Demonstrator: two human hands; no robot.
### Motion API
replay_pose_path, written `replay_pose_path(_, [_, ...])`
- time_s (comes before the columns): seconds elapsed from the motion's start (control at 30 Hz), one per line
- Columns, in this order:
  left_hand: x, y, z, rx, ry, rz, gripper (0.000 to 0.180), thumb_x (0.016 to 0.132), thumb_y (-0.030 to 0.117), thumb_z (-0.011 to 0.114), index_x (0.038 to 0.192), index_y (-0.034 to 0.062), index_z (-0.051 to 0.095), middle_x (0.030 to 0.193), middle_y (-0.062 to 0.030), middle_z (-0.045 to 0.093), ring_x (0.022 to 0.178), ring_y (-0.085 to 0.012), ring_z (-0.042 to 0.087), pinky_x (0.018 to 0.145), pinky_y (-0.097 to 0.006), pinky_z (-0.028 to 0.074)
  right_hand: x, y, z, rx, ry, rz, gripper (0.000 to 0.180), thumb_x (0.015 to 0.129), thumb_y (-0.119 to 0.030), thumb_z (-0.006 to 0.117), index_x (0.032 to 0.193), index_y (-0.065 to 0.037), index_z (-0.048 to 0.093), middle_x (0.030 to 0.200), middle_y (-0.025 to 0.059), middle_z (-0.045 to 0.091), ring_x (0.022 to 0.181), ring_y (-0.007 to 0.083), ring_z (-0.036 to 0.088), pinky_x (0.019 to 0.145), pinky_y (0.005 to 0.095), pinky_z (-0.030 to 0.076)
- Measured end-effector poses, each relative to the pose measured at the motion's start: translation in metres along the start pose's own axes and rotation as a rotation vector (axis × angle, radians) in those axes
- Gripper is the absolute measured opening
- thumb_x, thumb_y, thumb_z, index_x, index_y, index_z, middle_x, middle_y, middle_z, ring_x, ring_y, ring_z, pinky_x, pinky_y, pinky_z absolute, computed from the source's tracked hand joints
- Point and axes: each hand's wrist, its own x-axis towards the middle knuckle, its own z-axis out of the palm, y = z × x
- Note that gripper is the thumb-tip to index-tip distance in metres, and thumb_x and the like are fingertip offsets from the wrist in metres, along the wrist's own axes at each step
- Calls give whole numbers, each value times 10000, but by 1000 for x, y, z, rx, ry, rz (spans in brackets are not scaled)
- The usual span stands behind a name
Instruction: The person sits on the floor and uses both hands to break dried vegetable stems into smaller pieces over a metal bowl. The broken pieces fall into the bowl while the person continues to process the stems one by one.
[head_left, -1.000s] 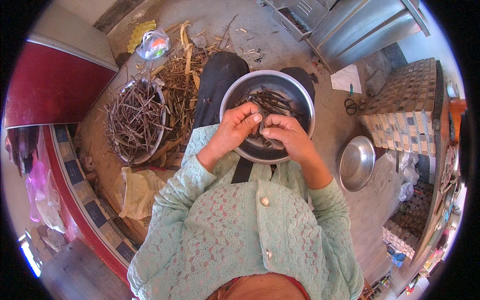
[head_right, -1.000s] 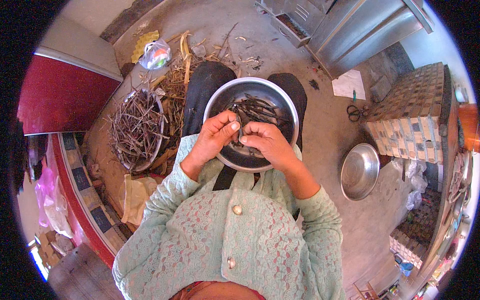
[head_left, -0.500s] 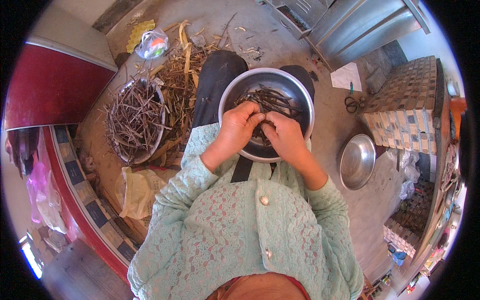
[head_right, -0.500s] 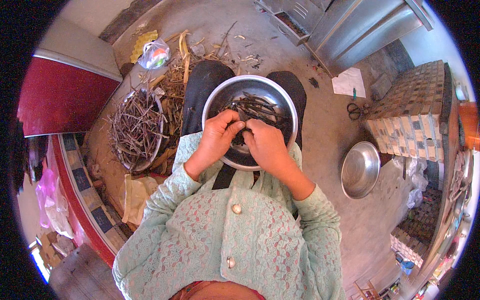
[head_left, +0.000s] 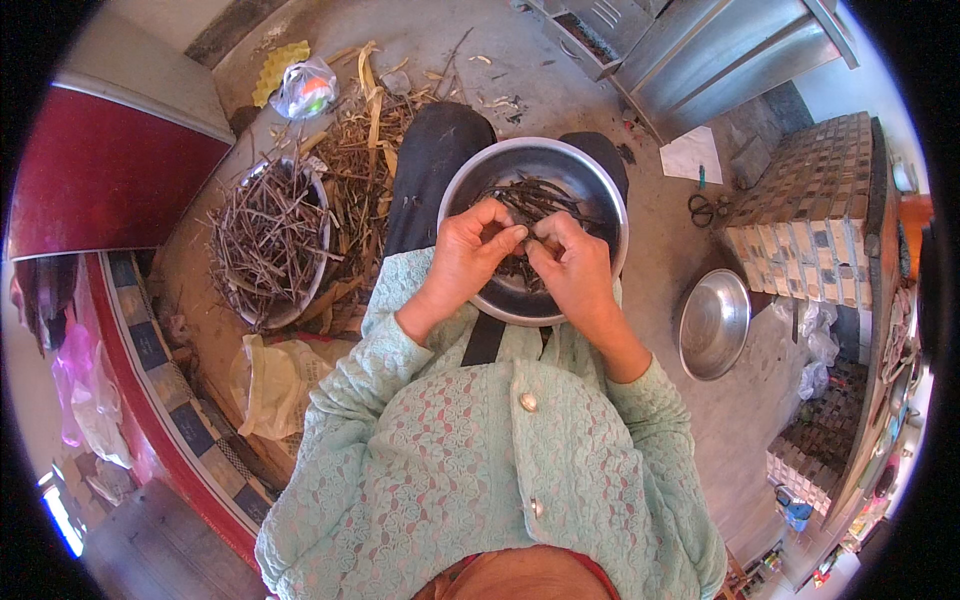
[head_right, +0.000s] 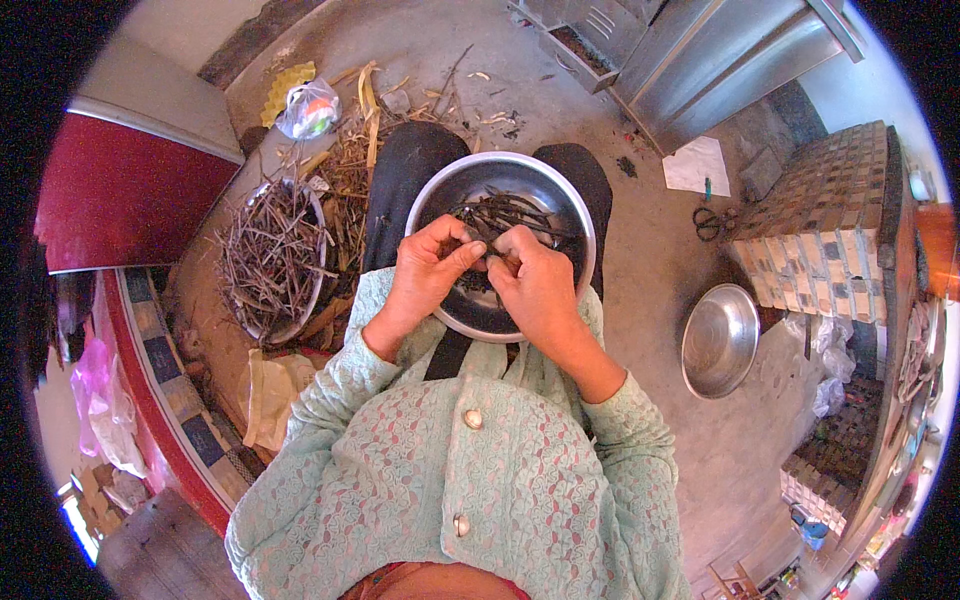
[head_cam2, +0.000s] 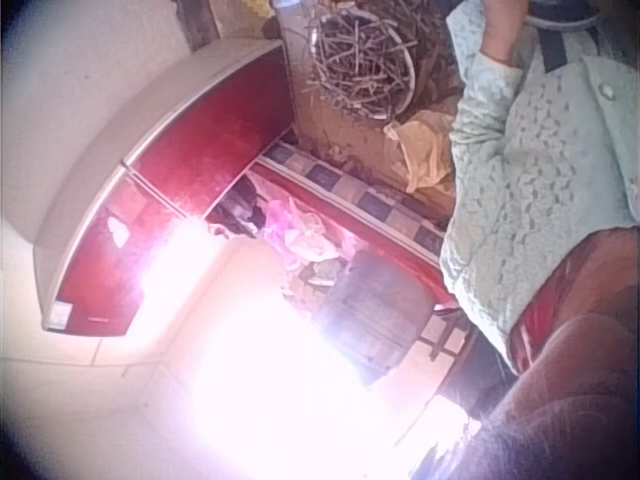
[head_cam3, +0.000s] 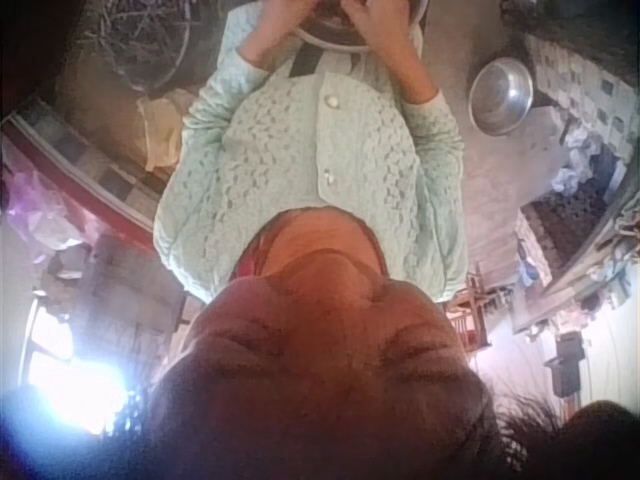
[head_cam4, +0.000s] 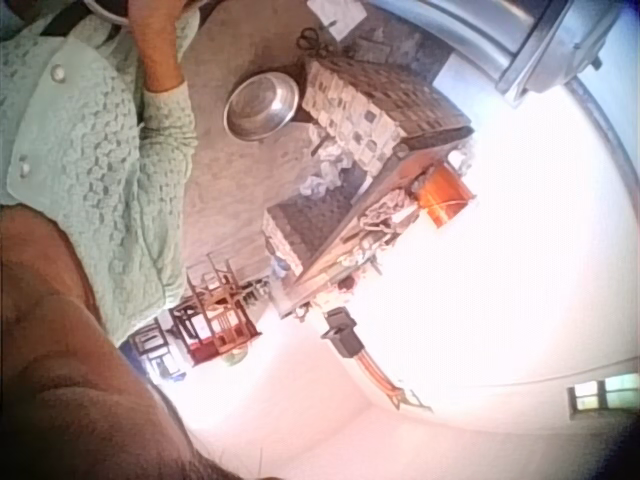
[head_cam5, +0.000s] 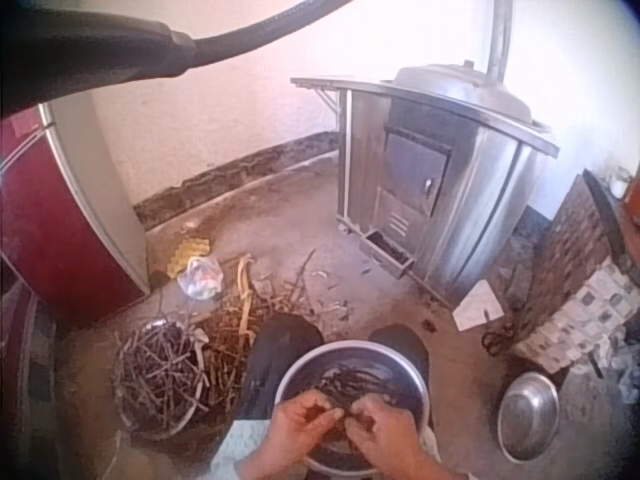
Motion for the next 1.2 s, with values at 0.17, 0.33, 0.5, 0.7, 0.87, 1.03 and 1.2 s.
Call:
replay_pose_path(0.17, [0, 6, -1, -226, -22, -121, 99, 848, -12, 609, 883, 53, 543, 772, -9, 606, 662, -70, 596, 603, -201, 488, 2, 3, -2, 109, -65, 40, 146, 757, -55, 644, 865, -20, 552, 615, 126, 599, 518, 159, 587, 504, 284, 445])
replay_pose_path(0.33, [0, 8, -4, -238, -39, -175, 112, 836, -19, 617, 894, 48, 549, 788, 4, 600, 668, -58, 582, 612, -195, 480, 5, -1, -7, 115, -116, 44, 129, 758, -57, 649, 843, -3, 567, 610, 97, 599, 519, 108, 558, 493, 263, 428])
replay_pose_path(0.5, [0, -1, -8, -194, -82, -139, 122, 825, -17, 633, 883, 50, 549, 825, 17, 591, 725, -39, 560, 646, -188, 466, 5, 2, -6, 154, -118, 77, 132, 748, -63, 669, 799, 6, 568, 609, 71, 598, 534, 79, 538, 492, 250, 423])
replay_pose_path(0.7, [-4, 6, -1, -131, -24, -67, 144, 812, -29, 631, 866, 62, 532, 815, 37, 564, 726, -17, 522, 648, -177, 441, 5, 5, -4, 213, -122, 105, 140, 739, -54, 680, 768, 6, 557, 602, 53, 581, 529, 65, 507, 487, 234, 411])
replay_pose_path(0.87, [-4, 4, -1, -13, -15, -22, 154, 816, -40, 609, 877, 64, 514, 789, 59, 537, 719, -2, 498, 624, -175, 426, 7, 9, -5, 311, -189, 168, 141, 738, -49, 679, 752, -4, 546, 616, 18, 568, 551, 47, 491, 490, 221, 398])
replay_pose_path(1.03, [-4, 12, 0, -54, -15, -86, 149, 845, -5, 605, 982, 45, 581, 785, 50, 566, 686, -12, 501, 600, -178, 424, 7, 9, -9, 412, -201, 226, 99, 778, -40, 638, 796, -16, 544, 631, -9, 543, 548, 37, 451, 477, 215, 361])
replay_pose_path(1.2, [-6, 11, 0, -40, -13, -107, 161, 868, 36, 608, 1029, 37, 615, 768, 24, 595, 656, -32, 520, 594, -186, 438, 7, 9, -11, 443, -214, 226, 79, 808, -37, 609, 826, -20, 533, 667, -20, 524, 586, 34, 442, 503, 204, 350])
